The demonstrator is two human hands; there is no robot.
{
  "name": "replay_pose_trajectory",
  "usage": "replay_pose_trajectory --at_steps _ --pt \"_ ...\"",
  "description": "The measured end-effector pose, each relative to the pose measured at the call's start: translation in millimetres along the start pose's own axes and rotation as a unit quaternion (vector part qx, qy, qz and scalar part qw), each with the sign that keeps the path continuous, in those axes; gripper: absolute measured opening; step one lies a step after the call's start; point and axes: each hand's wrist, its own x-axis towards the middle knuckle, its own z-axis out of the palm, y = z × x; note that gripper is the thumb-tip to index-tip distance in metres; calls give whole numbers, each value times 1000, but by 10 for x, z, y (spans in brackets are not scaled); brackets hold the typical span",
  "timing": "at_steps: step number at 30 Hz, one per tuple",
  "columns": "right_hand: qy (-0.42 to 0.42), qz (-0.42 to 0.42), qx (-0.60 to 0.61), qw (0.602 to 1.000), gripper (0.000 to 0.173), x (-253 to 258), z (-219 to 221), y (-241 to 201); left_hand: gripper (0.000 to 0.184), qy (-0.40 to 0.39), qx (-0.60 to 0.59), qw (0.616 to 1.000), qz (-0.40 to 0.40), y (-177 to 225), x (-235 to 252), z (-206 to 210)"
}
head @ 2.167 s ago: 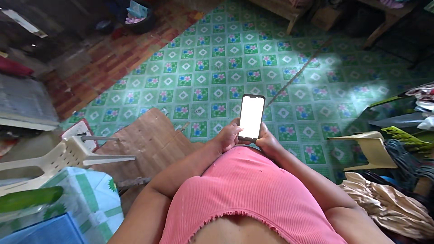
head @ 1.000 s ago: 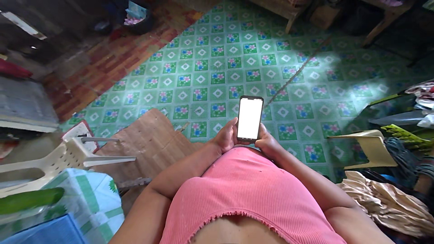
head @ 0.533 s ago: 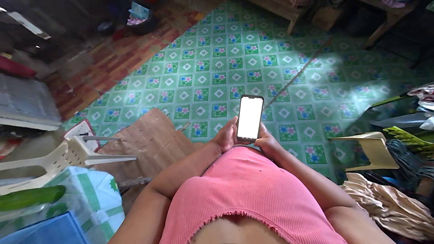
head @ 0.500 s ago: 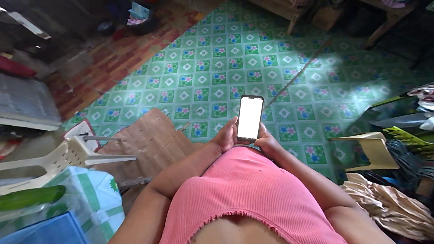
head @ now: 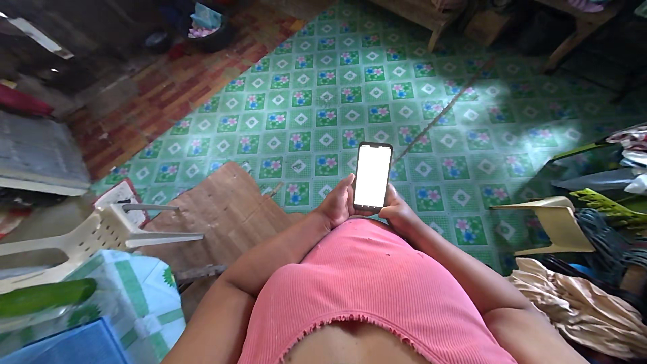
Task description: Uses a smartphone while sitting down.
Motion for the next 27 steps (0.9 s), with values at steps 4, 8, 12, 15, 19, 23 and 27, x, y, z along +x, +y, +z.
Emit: replay_pose_trajectory --at_steps 4,8,12,15,19,23,27 --pt "1 1 1 1000 85 -4 -4 -10 66 -9 -1 1000 0 -7 7 -12" --pt "5 -1 -3 1000 85 -12 -14 5 66 -8 -3 1000 0 -18 3 -1" --pt "4 -10 4 1000 83 -34 -11 18 66 -12 0 1000 2 -36 0 3" --pt "-1 -8 12 1000 82 -39 0 8 68 -4 2 1000 -3 -32 -9 12" --pt "-9 -11 21 1000 83 -39 -6 26 69 -7 3 1000 -7 -36 -20 -4" --pt "-15 -10 20 1000 83 -36 -7 31 69 -4 1 1000 -10 -33 -20 -11" --pt "-13 -8 17 1000 82 -33 9 25 70 -4 2 1000 -6 -30 -27 -12"
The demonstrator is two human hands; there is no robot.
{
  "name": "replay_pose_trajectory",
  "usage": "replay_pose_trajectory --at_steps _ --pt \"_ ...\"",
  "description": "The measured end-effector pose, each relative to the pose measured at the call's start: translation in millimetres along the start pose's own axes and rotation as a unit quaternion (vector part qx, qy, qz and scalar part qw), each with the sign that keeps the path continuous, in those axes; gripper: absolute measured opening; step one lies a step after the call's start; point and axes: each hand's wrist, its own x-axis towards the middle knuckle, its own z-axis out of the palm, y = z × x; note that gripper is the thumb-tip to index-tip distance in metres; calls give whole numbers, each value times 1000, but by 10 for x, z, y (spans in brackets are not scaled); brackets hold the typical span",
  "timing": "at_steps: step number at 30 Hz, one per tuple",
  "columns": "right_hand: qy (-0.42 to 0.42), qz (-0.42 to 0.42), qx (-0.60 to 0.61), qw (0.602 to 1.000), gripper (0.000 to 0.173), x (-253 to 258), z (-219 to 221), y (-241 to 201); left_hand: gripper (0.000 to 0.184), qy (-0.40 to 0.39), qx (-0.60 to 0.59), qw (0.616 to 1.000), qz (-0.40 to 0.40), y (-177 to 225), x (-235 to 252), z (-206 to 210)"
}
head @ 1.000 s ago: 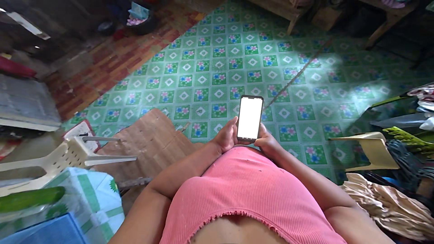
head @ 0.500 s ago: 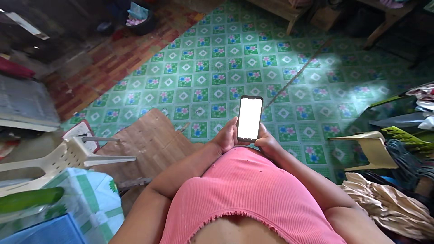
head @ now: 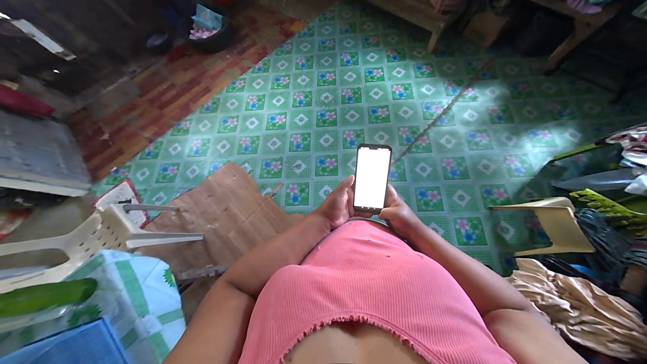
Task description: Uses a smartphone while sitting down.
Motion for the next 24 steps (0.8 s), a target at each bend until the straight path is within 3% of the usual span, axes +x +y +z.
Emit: replay_pose_trajectory --at_steps 5,8,12,17,24 --pt "1 -4 -1 1000 79 6 2 4 69 -10 -4 1000 6 -5 4 -17" --pt "7 -6 2 1000 82 11 -4 11 45 6 -1 1000 11 -27 16 -38" --pt "7 -6 -3 1000 82 9 -5 3 57 50 8 999 -3 -14 23 6" --pt "3 -6 9 1000 84 7 -3 -6 41 62 11 998 -10 -8 36 31" --pt "11 0 6 1000 86 6 13 -18 37 63 7 998 -12 6 28 46"
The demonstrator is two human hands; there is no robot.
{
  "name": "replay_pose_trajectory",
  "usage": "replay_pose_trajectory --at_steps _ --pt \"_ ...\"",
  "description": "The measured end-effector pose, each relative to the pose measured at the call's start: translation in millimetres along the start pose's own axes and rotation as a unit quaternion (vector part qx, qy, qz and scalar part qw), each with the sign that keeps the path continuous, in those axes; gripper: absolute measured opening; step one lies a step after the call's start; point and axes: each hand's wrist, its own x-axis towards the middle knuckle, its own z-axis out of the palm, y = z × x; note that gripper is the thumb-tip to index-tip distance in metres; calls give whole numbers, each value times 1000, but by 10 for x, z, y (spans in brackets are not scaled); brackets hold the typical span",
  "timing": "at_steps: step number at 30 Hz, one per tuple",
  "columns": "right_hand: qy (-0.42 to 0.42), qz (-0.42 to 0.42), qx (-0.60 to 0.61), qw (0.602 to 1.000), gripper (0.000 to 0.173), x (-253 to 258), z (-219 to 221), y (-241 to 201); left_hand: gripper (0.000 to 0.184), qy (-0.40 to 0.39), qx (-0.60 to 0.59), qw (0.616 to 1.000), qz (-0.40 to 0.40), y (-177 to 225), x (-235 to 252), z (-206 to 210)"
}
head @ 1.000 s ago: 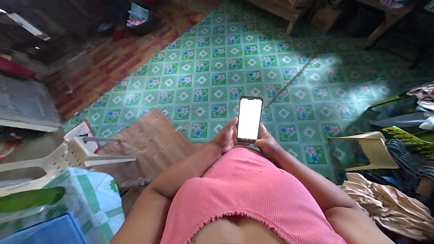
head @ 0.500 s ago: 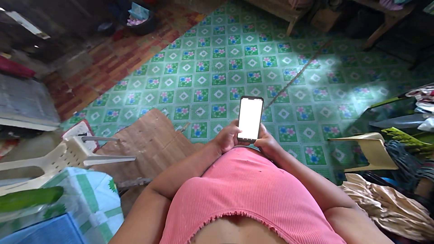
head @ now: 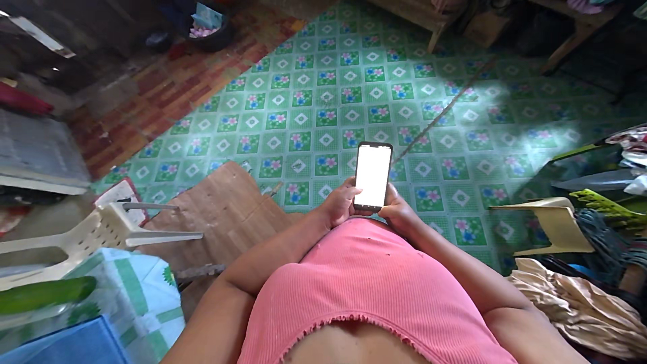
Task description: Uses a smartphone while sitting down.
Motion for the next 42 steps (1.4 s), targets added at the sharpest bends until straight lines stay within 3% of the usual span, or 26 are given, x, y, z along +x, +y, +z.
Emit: replay_pose_trajectory --at_steps 20,29,38,42 --pt "13 4 -6 1000 83 1 4 9 65 -19 6 1000 11 -16 14 -33" --pt "6 -10 -6 1000 81 1 -11 27 63 -21 6 1000 10 -7 5 -30" --pt "-1 -6 8 1000 82 -2 -8 15 39 -8 10 1000 9 -30 21 -24" --pt "2 -4 13 1000 81 -10 -5 14 40 -14 10 1000 11 -34 15 -23"
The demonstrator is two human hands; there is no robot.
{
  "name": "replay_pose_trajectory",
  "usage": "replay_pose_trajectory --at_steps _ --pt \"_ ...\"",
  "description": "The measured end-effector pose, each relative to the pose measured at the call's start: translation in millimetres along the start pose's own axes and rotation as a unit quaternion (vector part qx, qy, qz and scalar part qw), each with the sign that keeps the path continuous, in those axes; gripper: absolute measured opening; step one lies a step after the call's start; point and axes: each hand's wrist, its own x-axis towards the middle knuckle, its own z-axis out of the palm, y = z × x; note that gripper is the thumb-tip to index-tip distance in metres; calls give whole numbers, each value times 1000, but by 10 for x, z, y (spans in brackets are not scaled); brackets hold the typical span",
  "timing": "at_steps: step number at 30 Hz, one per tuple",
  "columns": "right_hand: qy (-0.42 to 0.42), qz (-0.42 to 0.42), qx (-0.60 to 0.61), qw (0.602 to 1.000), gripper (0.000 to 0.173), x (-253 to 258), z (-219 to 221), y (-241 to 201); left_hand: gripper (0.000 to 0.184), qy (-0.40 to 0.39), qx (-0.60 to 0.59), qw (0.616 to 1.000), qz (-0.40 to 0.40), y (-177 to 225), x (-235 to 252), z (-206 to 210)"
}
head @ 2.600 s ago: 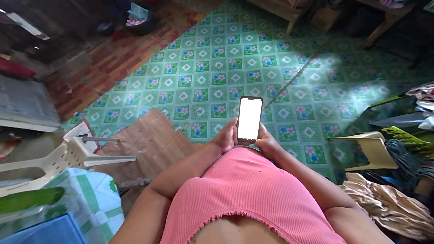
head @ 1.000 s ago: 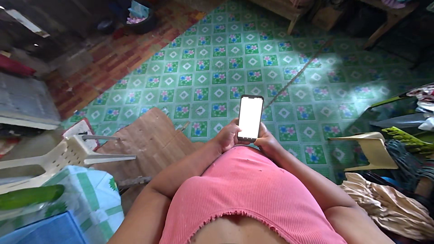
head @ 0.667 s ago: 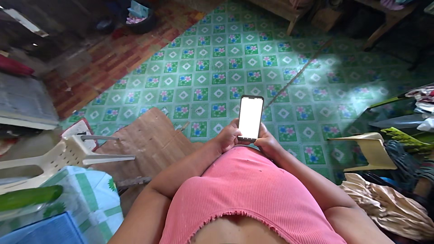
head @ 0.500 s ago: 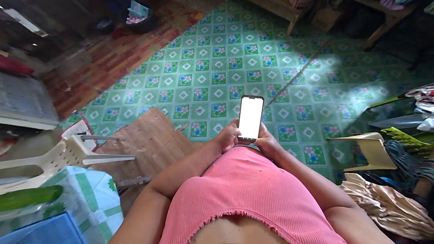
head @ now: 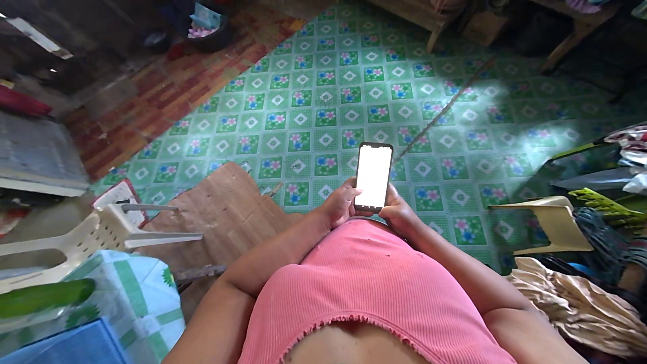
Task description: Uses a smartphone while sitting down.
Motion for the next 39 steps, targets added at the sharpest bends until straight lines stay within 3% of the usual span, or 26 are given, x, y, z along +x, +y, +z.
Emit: replay_pose_trajectory --at_steps 16,21,30,39 --pt "1 7 -7 1000 81 2 5 16 44 -17 2 1000 4 5 -31 -22" --pt "-1 8 -9 1000 81 2 1 24 56 -11 1 1000 1 1 -17 -35" --pt "6 9 -12 1000 83 10 15 16 38 3 -2 1000 -9 11 -3 -30" --pt "12 11 -14 1000 81 10 17 7 42 -11 -1 1000 -1 3 11 -49"
